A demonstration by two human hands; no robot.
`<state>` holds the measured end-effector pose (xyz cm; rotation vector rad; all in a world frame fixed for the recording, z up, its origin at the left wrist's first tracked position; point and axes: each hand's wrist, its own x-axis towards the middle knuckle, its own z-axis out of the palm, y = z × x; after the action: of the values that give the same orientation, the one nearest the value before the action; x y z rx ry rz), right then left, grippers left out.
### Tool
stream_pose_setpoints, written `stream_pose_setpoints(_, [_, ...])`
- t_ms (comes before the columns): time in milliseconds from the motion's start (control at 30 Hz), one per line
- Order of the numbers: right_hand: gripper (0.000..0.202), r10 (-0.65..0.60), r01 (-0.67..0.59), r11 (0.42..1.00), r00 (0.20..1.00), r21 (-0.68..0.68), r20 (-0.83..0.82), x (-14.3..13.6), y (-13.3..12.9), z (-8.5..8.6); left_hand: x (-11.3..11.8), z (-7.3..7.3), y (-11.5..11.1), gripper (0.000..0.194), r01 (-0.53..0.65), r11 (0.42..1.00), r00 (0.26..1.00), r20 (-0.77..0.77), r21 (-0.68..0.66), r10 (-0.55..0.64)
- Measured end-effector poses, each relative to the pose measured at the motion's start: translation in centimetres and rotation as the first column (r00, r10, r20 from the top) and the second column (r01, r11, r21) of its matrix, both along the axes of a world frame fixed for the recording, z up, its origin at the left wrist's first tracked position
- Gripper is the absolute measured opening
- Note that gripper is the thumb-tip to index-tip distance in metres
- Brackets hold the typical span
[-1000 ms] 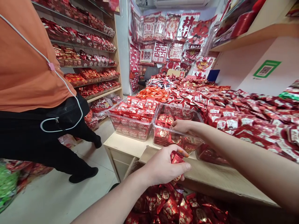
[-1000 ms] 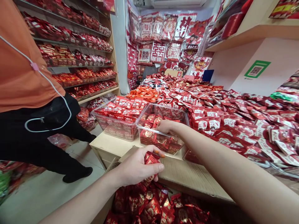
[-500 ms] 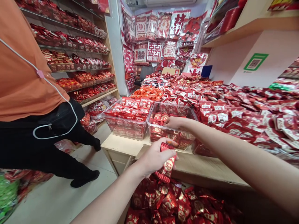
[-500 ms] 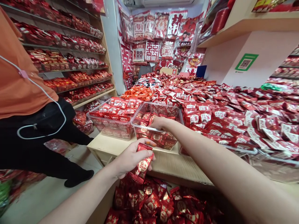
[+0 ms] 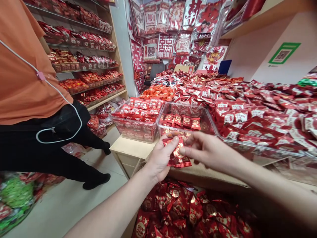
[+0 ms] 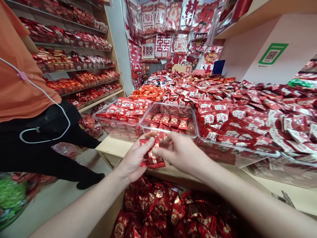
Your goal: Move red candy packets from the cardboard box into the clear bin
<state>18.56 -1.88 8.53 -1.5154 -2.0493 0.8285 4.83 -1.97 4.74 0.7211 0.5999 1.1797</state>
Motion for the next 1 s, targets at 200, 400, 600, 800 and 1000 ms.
stream_pose_setpoints(200, [0.022, 0.072, -0.07, 0.993, 0.997, 0.092, -0.021, 1.0, -2.1, -1.9, 0.4, -0.3, -0.6, 0.028, -0.091, 0.991, 0.979, -0.175, 0.096, 0.107])
stream_pose_setpoints(400, [0.018, 0.102, -0.242, 0.759, 0.961, 0.605, 0.257, 2.3, -2.0, -0.8, -0.8, 0.6, -0.2, 0.04, 0.164, 0.982, 0.964, -0.193, -0.096, -0.18])
stream_pose_setpoints(600, [0.025, 0.053, 0.001, 0.875, 0.994, 0.484, -0.099, 2.3, -1.5, -1.7, -0.6, 0.4, -0.3, 0.044, 0.084, 0.985, 0.967, -0.25, 0.15, -0.044])
stream_pose_setpoints(800, [0.032, -0.065, -0.07, 0.976, 0.81, -0.206, -0.583, 1.4, -1.8, -2.6, -0.6, -0.2, -0.1, 0.047, 0.077, 0.969, 0.897, -0.441, 0.236, 0.036])
stream_pose_setpoints(1000, [0.03, -0.045, -0.04, 0.984, 0.888, -0.175, -0.457, 1.6, -2.3, -2.5, -0.6, -0.3, -0.3, 0.037, 0.14, 0.966, 0.836, -0.549, 0.219, 0.004])
